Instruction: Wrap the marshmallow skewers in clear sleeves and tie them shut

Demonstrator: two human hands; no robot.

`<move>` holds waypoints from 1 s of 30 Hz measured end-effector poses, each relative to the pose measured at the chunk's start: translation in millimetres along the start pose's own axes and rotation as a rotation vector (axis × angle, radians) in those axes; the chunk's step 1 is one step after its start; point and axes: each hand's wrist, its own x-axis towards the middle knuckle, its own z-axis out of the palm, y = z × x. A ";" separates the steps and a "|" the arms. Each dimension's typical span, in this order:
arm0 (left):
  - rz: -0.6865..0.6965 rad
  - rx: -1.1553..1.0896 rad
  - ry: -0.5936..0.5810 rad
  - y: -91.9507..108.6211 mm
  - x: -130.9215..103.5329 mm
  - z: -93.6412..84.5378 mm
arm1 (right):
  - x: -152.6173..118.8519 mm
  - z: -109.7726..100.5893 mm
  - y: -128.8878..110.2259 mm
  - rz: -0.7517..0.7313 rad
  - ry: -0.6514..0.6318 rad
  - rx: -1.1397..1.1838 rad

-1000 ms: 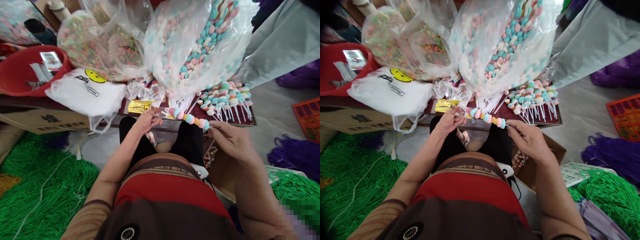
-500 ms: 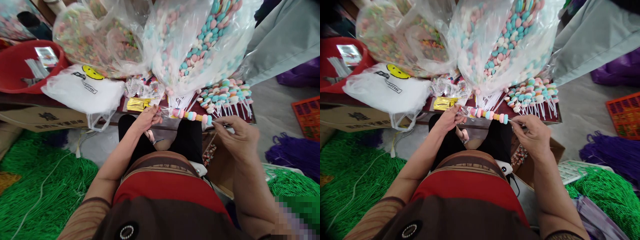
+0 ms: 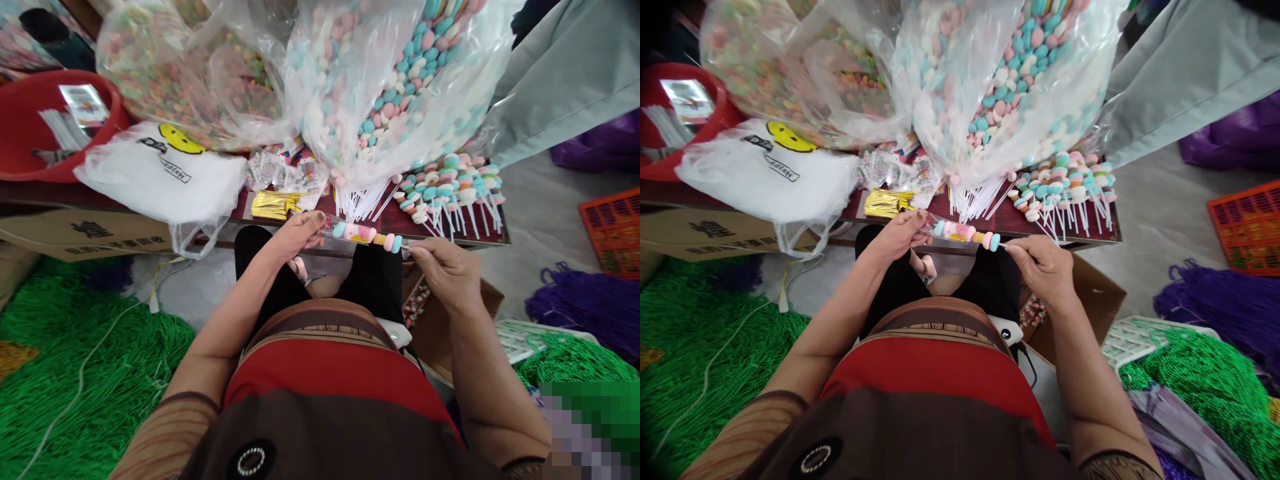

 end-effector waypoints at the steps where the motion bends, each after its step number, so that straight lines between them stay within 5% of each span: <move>1: -0.004 0.006 -0.002 -0.6 0.0 -0.3 | 0.1 1.4 0.4 0.006 -0.022 0.019; 16: 0.028 0.001 0.042 11.1 0.3 6.4 | -8.8 29.7 -1.5 0.122 0.085 0.109; 25: 0.232 -0.259 -0.061 26.3 -6.3 27.0 | -7.5 70.2 -12.0 0.426 0.156 0.578; 30: 0.278 -0.312 0.002 30.2 -4.1 39.5 | -3.7 82.3 -23.8 0.524 0.113 0.848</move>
